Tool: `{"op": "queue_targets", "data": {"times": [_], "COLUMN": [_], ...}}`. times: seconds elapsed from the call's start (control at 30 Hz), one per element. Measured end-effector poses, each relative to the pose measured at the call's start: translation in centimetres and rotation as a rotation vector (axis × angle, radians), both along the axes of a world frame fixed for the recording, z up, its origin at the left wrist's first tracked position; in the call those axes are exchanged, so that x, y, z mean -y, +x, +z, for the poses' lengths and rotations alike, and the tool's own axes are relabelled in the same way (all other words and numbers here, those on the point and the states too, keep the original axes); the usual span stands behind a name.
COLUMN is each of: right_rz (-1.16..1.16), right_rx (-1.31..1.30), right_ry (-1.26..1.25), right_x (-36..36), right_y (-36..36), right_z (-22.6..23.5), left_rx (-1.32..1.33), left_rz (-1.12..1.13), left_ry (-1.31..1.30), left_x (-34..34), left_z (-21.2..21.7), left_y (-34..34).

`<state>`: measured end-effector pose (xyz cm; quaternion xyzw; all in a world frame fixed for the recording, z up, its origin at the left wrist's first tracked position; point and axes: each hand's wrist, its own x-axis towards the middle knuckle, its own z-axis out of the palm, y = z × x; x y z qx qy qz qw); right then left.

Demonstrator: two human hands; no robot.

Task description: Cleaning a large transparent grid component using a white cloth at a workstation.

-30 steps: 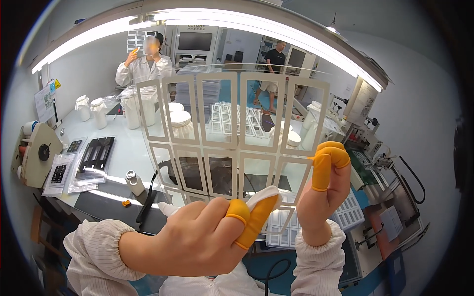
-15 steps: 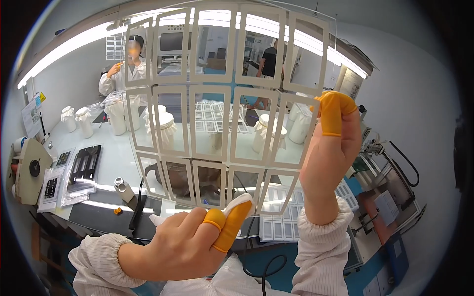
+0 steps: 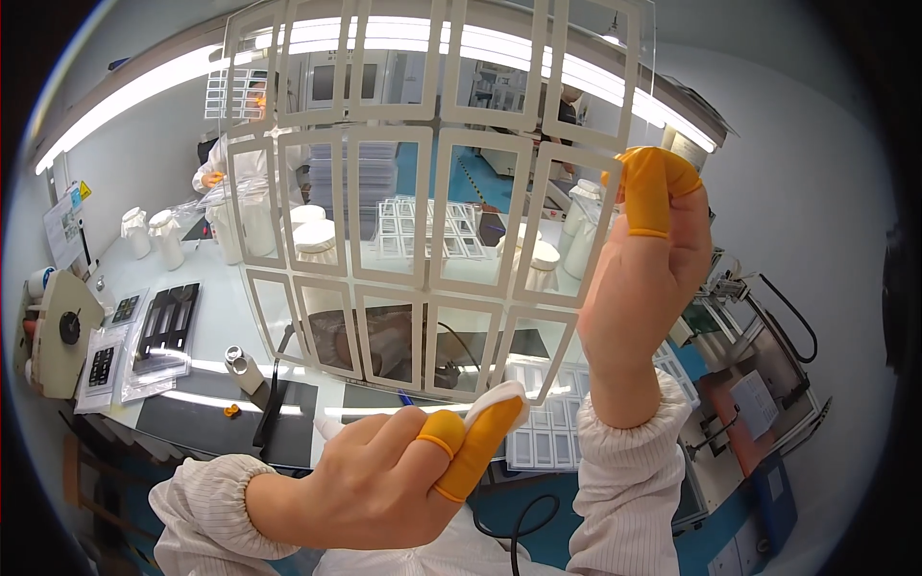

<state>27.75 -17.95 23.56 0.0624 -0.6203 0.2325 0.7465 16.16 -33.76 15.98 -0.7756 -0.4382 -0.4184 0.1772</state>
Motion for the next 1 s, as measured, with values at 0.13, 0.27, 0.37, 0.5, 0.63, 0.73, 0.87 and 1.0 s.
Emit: {"op": "queue_targets", "data": {"times": [0.13,0.27,0.37,0.5,0.63,0.73,0.87,1.0], "right_rz": [0.03,0.006,0.041,0.058,0.008,-0.003,0.052,0.037], "right_rx": [0.014,-0.033,-0.046,-0.052,-0.018,-0.051,-0.067,-0.097], "right_ry": [0.011,0.02,0.022,0.011,0.082,0.031,0.044,0.07], "right_x": [0.2,1.0,1.3,1.6,0.5,0.9,1.1,1.1], "right_y": [-0.4,-1.5,-1.8,-1.9,-1.5,-1.8,-2.2,-2.4], "right_z": [-0.2,-0.4,-0.6,-0.7,-1.2,-1.1,-1.2,-1.3], "left_rx": [-0.08,-0.119,-0.214,-0.204,-0.128,-0.143,-0.246,-0.286], "left_rz": [0.055,0.203,0.35,0.291,0.288,0.28,0.363,0.403], "left_ry": [0.189,0.273,0.332,0.399,0.246,0.288,0.495,0.472], "left_x": [-1.5,-3.2,-3.9,-4.1,-3.2,-3.2,-4.7,-4.6], "left_z": [1.1,3.3,4.1,3.4,1.0,1.7,5.0,5.6], "left_y": [0.4,0.6,0.2,0.1,1.2,0.8,-0.9,-0.9]}}
